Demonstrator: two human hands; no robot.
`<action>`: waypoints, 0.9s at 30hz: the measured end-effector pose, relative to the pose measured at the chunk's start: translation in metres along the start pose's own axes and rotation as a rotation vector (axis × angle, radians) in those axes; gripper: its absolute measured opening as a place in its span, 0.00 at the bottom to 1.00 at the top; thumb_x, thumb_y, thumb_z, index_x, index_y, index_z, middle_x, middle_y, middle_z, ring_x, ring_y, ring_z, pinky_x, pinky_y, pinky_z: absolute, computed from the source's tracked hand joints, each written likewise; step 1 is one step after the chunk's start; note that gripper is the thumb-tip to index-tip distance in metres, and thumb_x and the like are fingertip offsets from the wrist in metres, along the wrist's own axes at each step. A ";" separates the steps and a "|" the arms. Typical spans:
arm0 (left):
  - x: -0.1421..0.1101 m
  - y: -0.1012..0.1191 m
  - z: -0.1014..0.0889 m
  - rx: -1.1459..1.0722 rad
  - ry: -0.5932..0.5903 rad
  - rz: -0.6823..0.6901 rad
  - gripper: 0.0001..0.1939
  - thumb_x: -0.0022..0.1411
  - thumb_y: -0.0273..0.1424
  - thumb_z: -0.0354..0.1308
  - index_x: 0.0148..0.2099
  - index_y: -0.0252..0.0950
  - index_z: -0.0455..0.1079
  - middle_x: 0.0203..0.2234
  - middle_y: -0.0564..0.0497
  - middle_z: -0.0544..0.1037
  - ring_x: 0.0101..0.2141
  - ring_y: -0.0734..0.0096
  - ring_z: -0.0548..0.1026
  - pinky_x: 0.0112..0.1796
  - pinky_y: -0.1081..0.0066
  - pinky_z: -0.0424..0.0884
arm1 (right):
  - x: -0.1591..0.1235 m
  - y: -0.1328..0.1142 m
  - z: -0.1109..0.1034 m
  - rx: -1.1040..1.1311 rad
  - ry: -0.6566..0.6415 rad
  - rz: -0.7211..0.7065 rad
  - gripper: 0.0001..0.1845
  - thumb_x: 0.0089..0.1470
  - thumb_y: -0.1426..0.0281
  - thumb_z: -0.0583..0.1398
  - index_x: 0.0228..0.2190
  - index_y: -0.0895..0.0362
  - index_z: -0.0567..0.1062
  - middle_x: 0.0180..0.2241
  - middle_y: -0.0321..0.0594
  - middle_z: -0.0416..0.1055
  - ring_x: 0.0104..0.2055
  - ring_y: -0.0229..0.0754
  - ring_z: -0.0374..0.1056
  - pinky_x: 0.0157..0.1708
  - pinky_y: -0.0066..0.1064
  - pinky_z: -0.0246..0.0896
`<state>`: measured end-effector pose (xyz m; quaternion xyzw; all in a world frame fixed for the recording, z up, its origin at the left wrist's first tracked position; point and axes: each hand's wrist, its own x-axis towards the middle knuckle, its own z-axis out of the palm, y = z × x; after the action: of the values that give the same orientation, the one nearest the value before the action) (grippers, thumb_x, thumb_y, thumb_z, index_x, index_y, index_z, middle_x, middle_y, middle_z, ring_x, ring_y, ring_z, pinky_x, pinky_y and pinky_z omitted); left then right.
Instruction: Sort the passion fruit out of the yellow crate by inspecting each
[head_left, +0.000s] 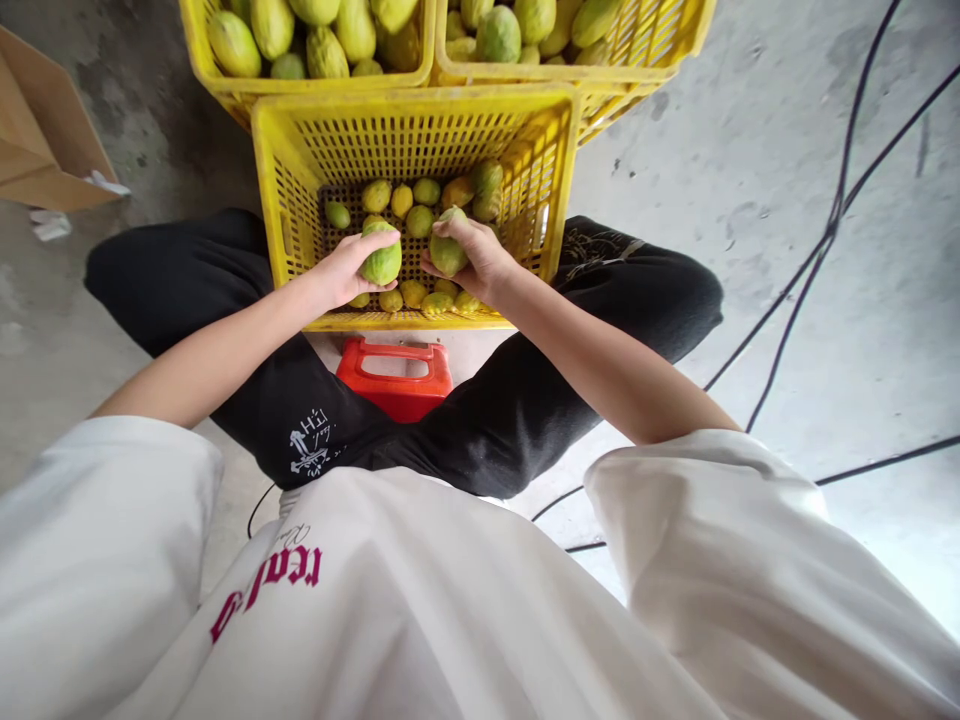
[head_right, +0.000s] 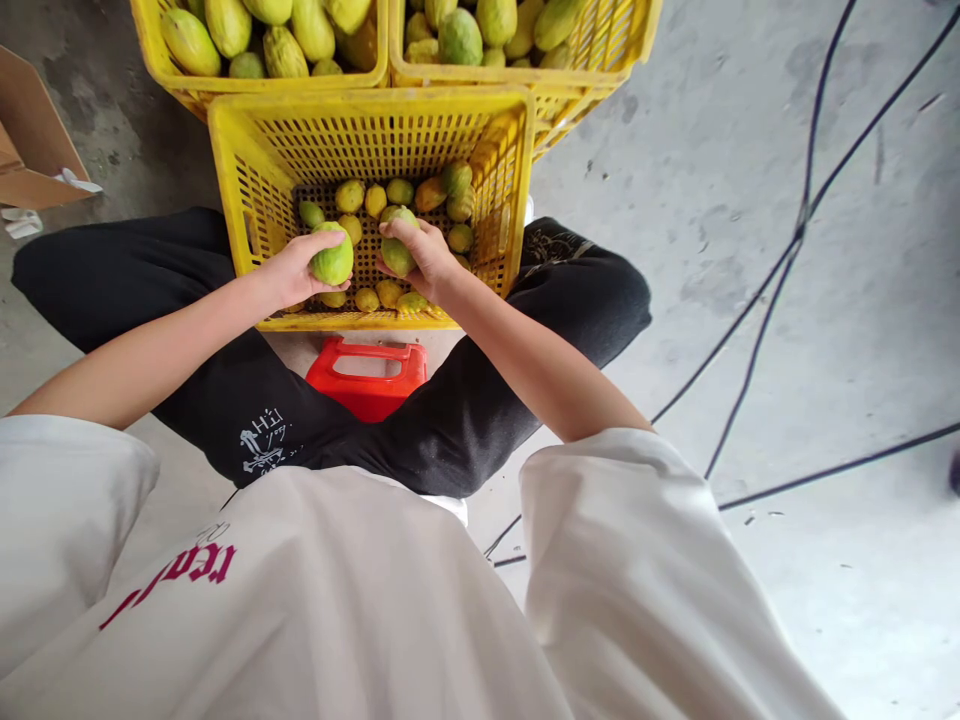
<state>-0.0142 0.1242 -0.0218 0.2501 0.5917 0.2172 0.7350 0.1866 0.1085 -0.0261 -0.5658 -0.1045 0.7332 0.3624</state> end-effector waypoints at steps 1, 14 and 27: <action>0.000 0.000 0.000 0.009 0.003 0.002 0.17 0.60 0.39 0.72 0.46 0.38 0.72 0.38 0.47 0.81 0.52 0.48 0.83 0.52 0.48 0.82 | -0.002 -0.001 0.002 0.009 0.011 0.009 0.15 0.60 0.69 0.70 0.36 0.49 0.68 0.29 0.32 0.71 0.36 0.43 0.71 0.39 0.37 0.77; -0.001 0.013 -0.001 0.020 -0.032 -0.074 0.17 0.70 0.45 0.54 0.49 0.37 0.70 0.37 0.48 0.79 0.54 0.46 0.83 0.51 0.53 0.80 | 0.014 0.004 -0.006 0.067 -0.087 0.050 0.20 0.56 0.48 0.65 0.36 0.48 0.69 0.33 0.36 0.74 0.47 0.53 0.74 0.46 0.46 0.77; -0.006 0.005 0.005 -0.005 -0.013 0.034 0.19 0.62 0.39 0.72 0.50 0.39 0.72 0.40 0.48 0.81 0.53 0.53 0.82 0.53 0.53 0.82 | -0.013 -0.004 0.008 -0.024 -0.059 0.034 0.08 0.60 0.69 0.66 0.36 0.49 0.71 0.36 0.36 0.76 0.48 0.48 0.72 0.48 0.40 0.79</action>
<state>-0.0111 0.1238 -0.0132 0.2597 0.5819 0.2294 0.7357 0.1823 0.1046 -0.0112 -0.5499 -0.1145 0.7543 0.3399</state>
